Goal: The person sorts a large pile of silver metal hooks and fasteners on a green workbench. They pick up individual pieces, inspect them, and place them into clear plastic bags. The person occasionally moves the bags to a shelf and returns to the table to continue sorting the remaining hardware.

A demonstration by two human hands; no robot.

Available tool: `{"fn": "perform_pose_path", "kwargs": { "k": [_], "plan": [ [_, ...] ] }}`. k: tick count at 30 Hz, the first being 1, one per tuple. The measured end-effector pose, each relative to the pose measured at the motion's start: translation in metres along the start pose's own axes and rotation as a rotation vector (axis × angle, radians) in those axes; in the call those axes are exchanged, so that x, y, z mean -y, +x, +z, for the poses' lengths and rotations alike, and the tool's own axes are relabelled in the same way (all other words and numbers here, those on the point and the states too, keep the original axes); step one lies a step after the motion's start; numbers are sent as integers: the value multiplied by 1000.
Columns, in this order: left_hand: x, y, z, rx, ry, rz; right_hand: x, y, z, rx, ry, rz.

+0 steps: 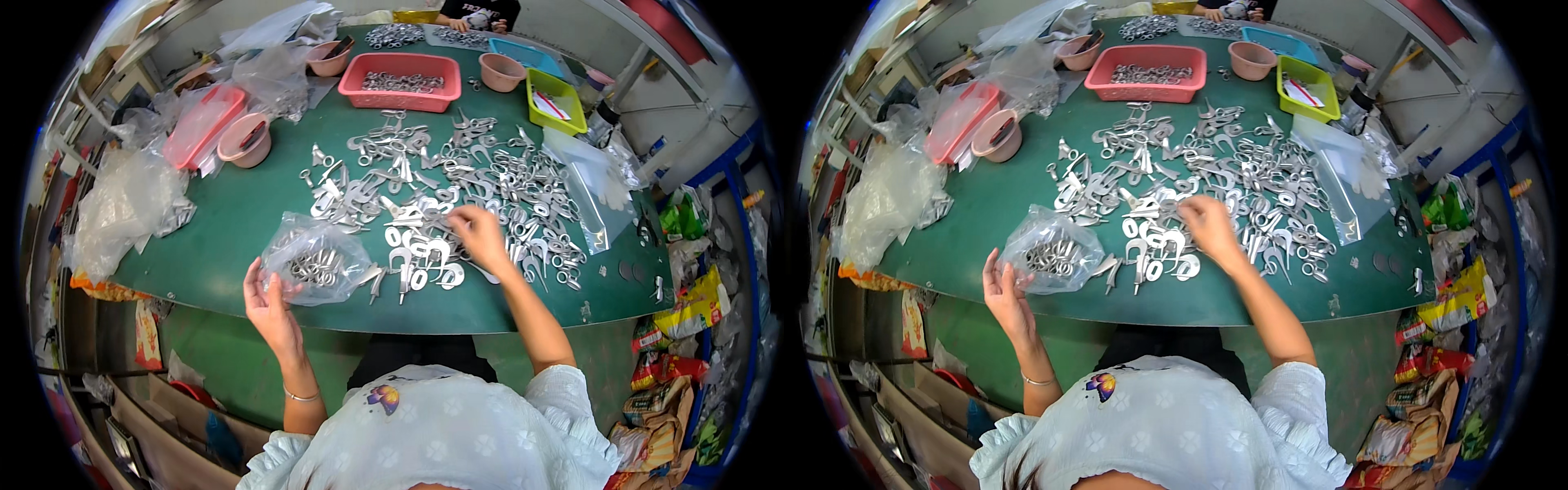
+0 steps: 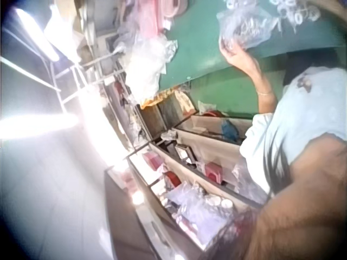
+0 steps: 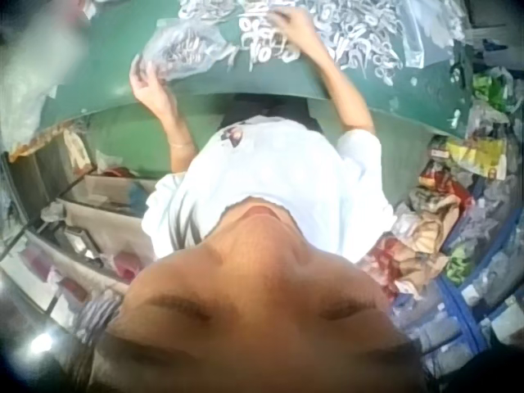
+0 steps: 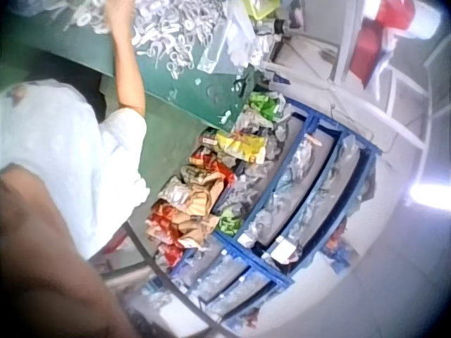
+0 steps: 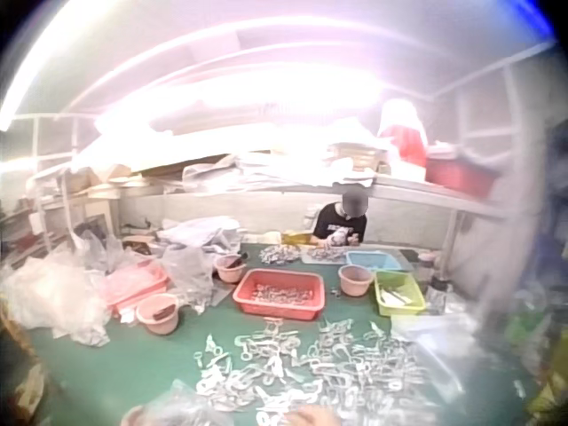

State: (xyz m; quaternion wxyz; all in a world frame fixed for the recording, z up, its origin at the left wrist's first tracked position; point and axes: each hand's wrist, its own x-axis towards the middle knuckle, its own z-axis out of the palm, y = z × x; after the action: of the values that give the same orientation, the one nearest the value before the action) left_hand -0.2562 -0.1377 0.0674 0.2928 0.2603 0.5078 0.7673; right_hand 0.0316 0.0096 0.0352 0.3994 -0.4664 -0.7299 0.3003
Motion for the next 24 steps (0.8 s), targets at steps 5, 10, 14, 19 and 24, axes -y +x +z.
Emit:
{"fn": "perform_pose_path", "kwargs": {
  "k": [5,10,14,19,24],
  "plan": [
    [3,-3,6,6,38,13,-100,7,-84,-327,-552,120],
    [2,-9,11,-11,58,37,-132,25,-87,-232,-701,130],
    [7,-10,10,-2,119,50,-123,26,-77,-225,-782,116],
    [1,-14,22,-54,155,39,-133,23,-90,-261,-615,113],
    [3,-14,20,-43,166,46,-133,43,-136,-221,-237,291]
  ]
}}
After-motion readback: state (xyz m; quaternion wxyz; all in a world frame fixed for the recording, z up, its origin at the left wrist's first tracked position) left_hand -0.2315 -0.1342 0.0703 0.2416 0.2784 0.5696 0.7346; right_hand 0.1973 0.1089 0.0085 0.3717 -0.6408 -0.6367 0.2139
